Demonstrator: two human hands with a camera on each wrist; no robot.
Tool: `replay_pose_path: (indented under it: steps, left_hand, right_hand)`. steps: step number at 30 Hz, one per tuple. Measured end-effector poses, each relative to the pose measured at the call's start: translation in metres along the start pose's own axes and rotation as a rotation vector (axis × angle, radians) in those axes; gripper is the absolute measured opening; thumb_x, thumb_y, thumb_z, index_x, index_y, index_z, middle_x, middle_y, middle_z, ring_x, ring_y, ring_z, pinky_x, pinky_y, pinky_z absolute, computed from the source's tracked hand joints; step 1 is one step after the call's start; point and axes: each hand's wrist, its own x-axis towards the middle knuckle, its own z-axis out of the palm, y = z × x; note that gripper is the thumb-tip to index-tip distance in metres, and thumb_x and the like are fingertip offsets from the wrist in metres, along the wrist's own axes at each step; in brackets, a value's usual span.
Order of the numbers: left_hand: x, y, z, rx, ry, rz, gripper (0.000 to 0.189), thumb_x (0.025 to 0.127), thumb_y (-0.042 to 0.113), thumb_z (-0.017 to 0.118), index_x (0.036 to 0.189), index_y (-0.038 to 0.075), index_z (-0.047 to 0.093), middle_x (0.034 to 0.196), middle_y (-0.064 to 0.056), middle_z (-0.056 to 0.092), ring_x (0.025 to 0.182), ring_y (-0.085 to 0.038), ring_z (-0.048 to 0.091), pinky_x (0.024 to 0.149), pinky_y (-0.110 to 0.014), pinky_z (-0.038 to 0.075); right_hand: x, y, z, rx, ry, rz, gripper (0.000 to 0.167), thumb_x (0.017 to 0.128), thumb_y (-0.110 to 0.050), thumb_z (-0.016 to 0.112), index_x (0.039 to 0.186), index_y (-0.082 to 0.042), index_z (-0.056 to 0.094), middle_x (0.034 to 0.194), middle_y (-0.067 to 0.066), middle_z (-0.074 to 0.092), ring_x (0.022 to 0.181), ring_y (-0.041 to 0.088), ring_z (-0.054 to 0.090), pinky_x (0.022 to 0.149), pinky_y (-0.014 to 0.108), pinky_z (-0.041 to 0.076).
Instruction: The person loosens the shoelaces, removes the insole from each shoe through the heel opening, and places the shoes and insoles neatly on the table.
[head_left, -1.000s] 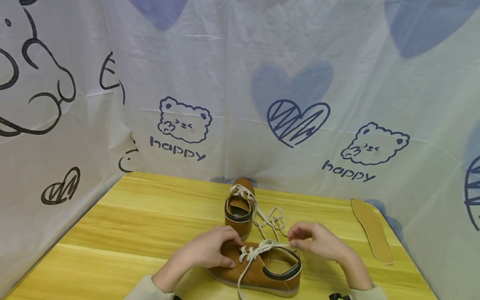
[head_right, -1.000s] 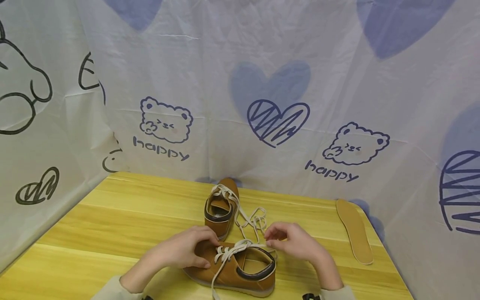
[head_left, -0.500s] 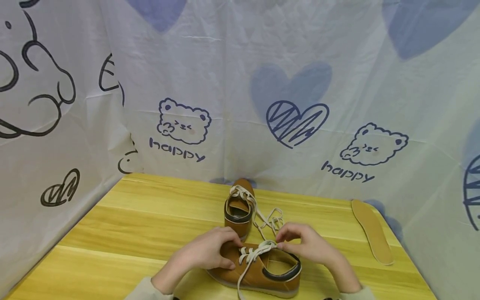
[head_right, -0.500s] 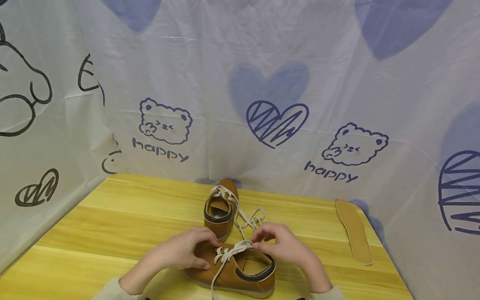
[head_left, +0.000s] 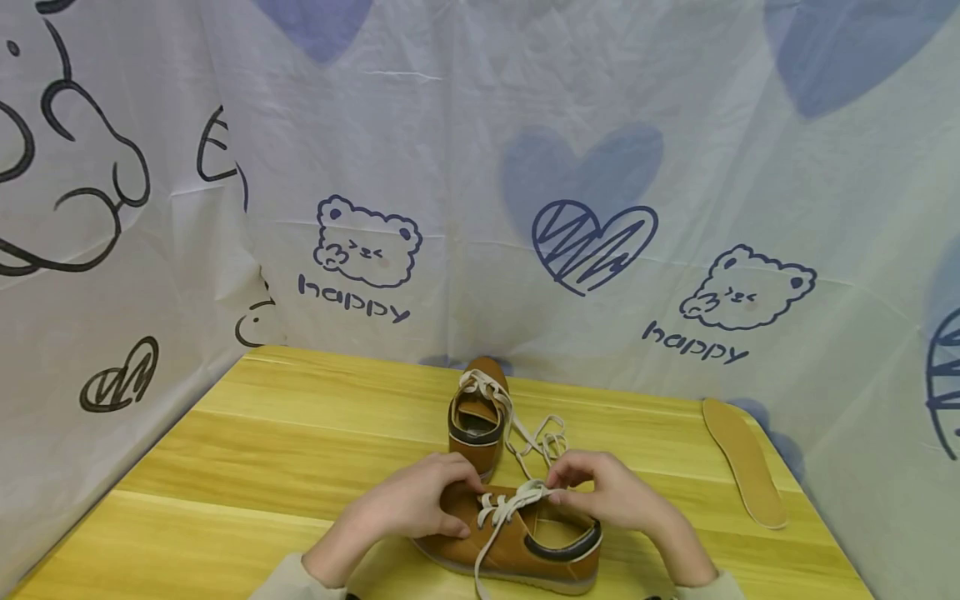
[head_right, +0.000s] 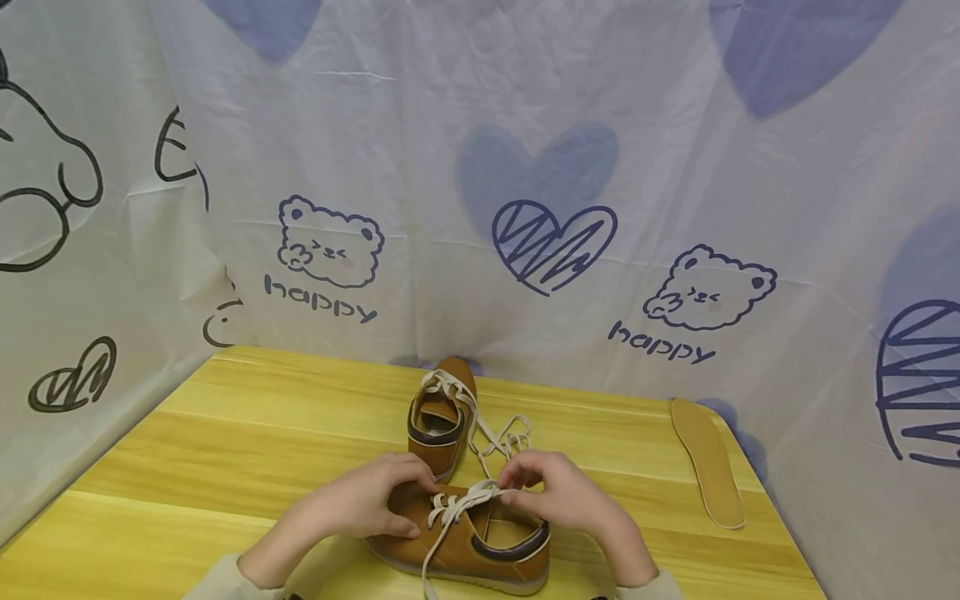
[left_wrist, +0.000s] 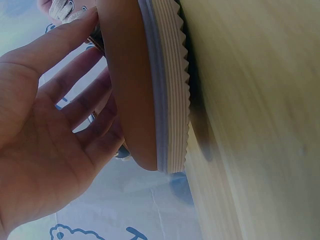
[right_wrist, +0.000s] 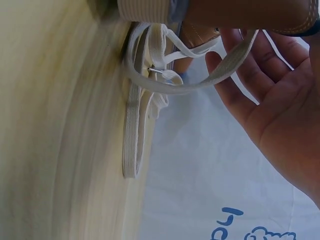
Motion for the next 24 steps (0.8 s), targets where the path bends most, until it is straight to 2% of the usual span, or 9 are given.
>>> replay_pose_path:
  steps: [9, 18, 24]
  left_hand:
    - [0.000, 0.001, -0.001, 0.009, 0.001, -0.005, 0.041, 0.079, 0.025, 0.092, 0.115, 0.022, 0.072, 0.124, 0.011, 0.065, 0.124, -0.022, 0.058, 0.107, -0.045, 0.049]
    - [0.000, 0.000, 0.000, 0.015, 0.001, 0.000, 0.041, 0.079, 0.025, 0.091, 0.115, 0.023, 0.072, 0.124, 0.011, 0.065, 0.124, -0.021, 0.059, 0.107, -0.044, 0.049]
    - [0.000, 0.001, 0.000, 0.016, 0.003, 0.000, 0.041, 0.079, 0.025, 0.092, 0.115, 0.023, 0.072, 0.124, 0.011, 0.065, 0.124, -0.022, 0.058, 0.108, -0.045, 0.049]
  right_hand:
    - [-0.003, 0.000, -0.008, -0.034, 0.038, -0.005, 0.005, 0.097, -0.014, 0.074, 0.099, -0.019, 0.073, 0.096, -0.011, 0.070, 0.087, 0.008, 0.067, 0.086, 0.030, 0.058]
    - [-0.014, 0.005, -0.027, -0.102, 0.089, 0.081, 0.003, 0.096, -0.016, 0.074, 0.100, -0.017, 0.074, 0.091, -0.010, 0.069, 0.084, 0.009, 0.065, 0.084, 0.031, 0.056]
    - [-0.017, 0.009, -0.035, -0.112, 0.072, 0.110, 0.002, 0.095, -0.015, 0.074, 0.097, -0.014, 0.073, 0.090, -0.009, 0.069, 0.085, 0.009, 0.065, 0.083, 0.031, 0.057]
